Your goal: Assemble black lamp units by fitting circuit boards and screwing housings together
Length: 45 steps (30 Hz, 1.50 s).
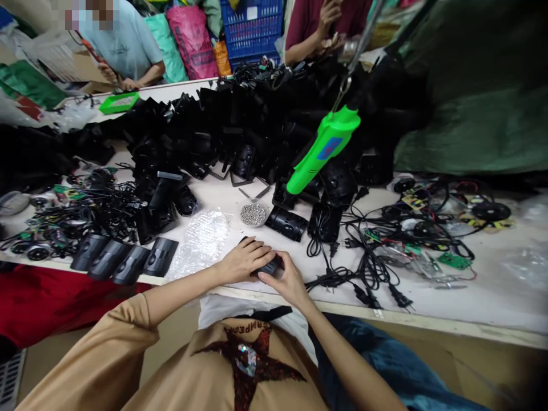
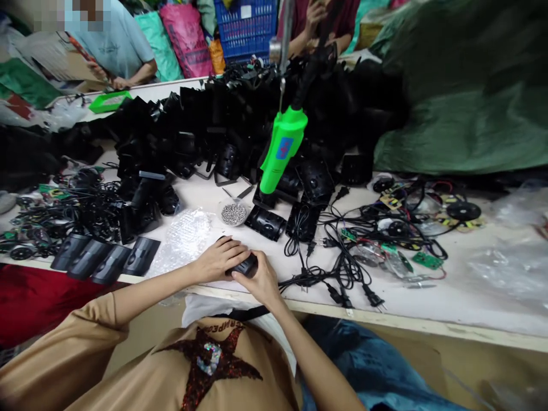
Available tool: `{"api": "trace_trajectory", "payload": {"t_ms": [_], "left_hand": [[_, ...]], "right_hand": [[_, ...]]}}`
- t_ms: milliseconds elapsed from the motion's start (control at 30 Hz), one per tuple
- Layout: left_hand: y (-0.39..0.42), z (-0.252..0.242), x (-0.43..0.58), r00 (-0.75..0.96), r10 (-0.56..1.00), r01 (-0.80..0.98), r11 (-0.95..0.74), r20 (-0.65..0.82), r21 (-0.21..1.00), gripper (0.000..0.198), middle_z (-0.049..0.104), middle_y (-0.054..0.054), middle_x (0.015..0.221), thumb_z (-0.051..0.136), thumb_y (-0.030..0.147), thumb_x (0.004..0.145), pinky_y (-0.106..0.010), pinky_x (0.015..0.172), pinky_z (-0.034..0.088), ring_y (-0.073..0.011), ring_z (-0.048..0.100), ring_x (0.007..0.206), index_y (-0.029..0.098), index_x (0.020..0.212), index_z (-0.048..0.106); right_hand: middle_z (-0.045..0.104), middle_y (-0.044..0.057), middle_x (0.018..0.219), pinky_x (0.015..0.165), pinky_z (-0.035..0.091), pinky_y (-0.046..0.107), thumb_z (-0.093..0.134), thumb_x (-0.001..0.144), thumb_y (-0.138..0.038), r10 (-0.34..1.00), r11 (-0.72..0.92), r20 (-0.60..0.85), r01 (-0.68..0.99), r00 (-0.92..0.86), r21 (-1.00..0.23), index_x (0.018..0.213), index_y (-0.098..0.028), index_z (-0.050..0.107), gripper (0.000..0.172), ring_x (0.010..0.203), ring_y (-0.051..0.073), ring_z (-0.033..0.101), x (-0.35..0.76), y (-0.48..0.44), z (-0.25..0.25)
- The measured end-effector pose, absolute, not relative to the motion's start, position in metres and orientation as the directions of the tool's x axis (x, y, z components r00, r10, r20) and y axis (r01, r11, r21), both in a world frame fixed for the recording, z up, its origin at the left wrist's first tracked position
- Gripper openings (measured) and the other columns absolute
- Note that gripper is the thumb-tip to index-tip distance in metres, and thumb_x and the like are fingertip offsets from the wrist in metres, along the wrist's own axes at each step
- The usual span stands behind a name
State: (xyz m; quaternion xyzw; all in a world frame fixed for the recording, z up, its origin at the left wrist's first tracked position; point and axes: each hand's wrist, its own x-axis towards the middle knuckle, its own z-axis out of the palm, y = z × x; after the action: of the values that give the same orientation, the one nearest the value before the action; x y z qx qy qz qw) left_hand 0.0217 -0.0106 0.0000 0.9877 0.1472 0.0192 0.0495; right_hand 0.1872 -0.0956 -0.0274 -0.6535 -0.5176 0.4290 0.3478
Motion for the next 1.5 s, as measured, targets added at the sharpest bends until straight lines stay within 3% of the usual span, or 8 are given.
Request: {"api": "trace_trajectory", "payload": {"t_ms": [167, 333, 533, 700, 933, 1100, 1300, 1500], "left_hand": [[-0.027, -0.01, 0.016, 0.804, 0.578, 0.572, -0.816, 0.14, 0.082, 0.055, 0.034, -0.017, 0.14, 0.052, 0.024, 0.085, -0.057, 0.103, 0.026, -0.0323, 0.027, 0.132, 0.026, 0.137, 0.035], [-0.038, -0.024, 0.009, 0.783, 0.607, 0.588, -0.793, 0.136, 0.158, 0.066, 0.022, -0.02, 0.146, 0.057, 0.024, 0.081, -0.058, 0.104, 0.025, -0.0347, 0.017, 0.136, 0.021, 0.141, 0.028], [-0.032, -0.017, -0.007, 0.787, 0.593, 0.516, -0.785, 0.171, 0.343, 0.096, 0.019, -0.025, 0.145, 0.067, 0.055, 0.067, -0.061, 0.104, 0.02, -0.0387, 0.013, 0.136, 0.015, 0.141, 0.023], [-0.015, 0.003, -0.02, 0.691, 0.696, 0.551, -0.681, 0.194, 0.482, 0.097, 0.021, -0.022, 0.146, 0.064, 0.06, 0.067, -0.051, 0.106, 0.027, -0.033, 0.018, 0.136, 0.017, 0.142, 0.02], [-0.001, -0.008, -0.006, 0.858, 0.497, 0.455, -0.852, 0.126, 0.259, 0.105, 0.018, -0.018, 0.148, 0.081, 0.036, 0.057, -0.054, 0.108, 0.018, -0.0335, 0.014, 0.137, 0.023, 0.142, 0.021], [0.001, -0.017, 0.01, 0.916, 0.365, 0.331, -0.923, 0.168, 0.199, 0.063, 0.043, -0.016, 0.135, 0.063, 0.026, 0.077, -0.049, 0.108, 0.021, -0.0286, 0.03, 0.131, 0.02, 0.134, 0.038], [0.0, -0.017, 0.018, 0.921, 0.338, 0.319, -0.94, 0.193, 0.123, 0.05, 0.047, -0.017, 0.129, 0.058, 0.021, 0.079, -0.05, 0.106, 0.025, -0.0304, 0.038, 0.124, 0.017, 0.127, 0.045], [-0.004, -0.021, 0.019, 0.911, 0.362, 0.337, -0.93, 0.197, 0.148, 0.052, 0.045, -0.016, 0.132, 0.055, 0.016, 0.079, -0.05, 0.107, 0.024, -0.0308, 0.034, 0.128, 0.016, 0.129, 0.042]], "right_hand": [[0.059, 0.017, 0.112, 0.084, 0.049, 0.045, 0.062, 0.068, -0.051, 0.957, -0.277, -0.193, 0.489, 0.216, -0.827, 0.116, -0.014, 0.041, 0.064, 0.103, 0.032, 0.059, 0.177, -0.098, -0.028], [0.05, 0.022, 0.126, 0.091, 0.045, 0.049, 0.056, 0.073, -0.054, 0.979, -0.199, -0.176, 0.641, 0.099, -0.741, 0.127, -0.013, 0.035, 0.072, 0.114, 0.035, 0.052, 0.188, -0.101, -0.024], [0.055, 0.016, 0.123, 0.091, 0.046, 0.044, 0.037, 0.087, -0.046, 0.998, -0.037, -0.057, 0.671, -0.008, -0.74, 0.123, -0.017, 0.046, 0.046, 0.11, 0.026, 0.056, 0.219, -0.061, 0.001], [0.063, 0.013, 0.106, 0.079, 0.05, 0.036, 0.04, 0.087, -0.041, 0.997, 0.069, 0.023, 0.71, -0.074, -0.701, 0.106, -0.016, 0.059, 0.036, 0.09, 0.022, 0.062, 0.206, -0.009, 0.026], [0.068, 0.009, 0.101, 0.082, 0.048, 0.04, 0.038, 0.087, -0.048, 0.949, -0.143, -0.304, 0.749, -0.081, -0.647, 0.11, -0.021, 0.058, 0.041, 0.092, 0.025, 0.064, 0.216, -0.05, 0.018], [0.062, 0.01, 0.116, 0.09, 0.046, 0.041, 0.024, 0.089, -0.055, 0.916, -0.306, -0.396, 0.532, -0.06, -0.789, 0.117, -0.02, 0.055, 0.054, 0.107, 0.025, 0.058, 0.222, -0.077, -0.02], [0.059, 0.01, 0.12, 0.096, 0.042, 0.042, 0.042, 0.082, -0.058, 0.925, -0.329, -0.376, 0.387, -0.053, -0.862, 0.119, -0.019, 0.054, 0.055, 0.112, 0.025, 0.054, 0.216, -0.081, -0.031], [0.061, 0.013, 0.111, 0.088, 0.046, 0.042, 0.061, 0.07, -0.052, 0.946, -0.321, -0.269, 0.41, 0.18, -0.854, 0.115, -0.015, 0.05, 0.059, 0.101, 0.026, 0.057, 0.189, -0.091, -0.032]]}}
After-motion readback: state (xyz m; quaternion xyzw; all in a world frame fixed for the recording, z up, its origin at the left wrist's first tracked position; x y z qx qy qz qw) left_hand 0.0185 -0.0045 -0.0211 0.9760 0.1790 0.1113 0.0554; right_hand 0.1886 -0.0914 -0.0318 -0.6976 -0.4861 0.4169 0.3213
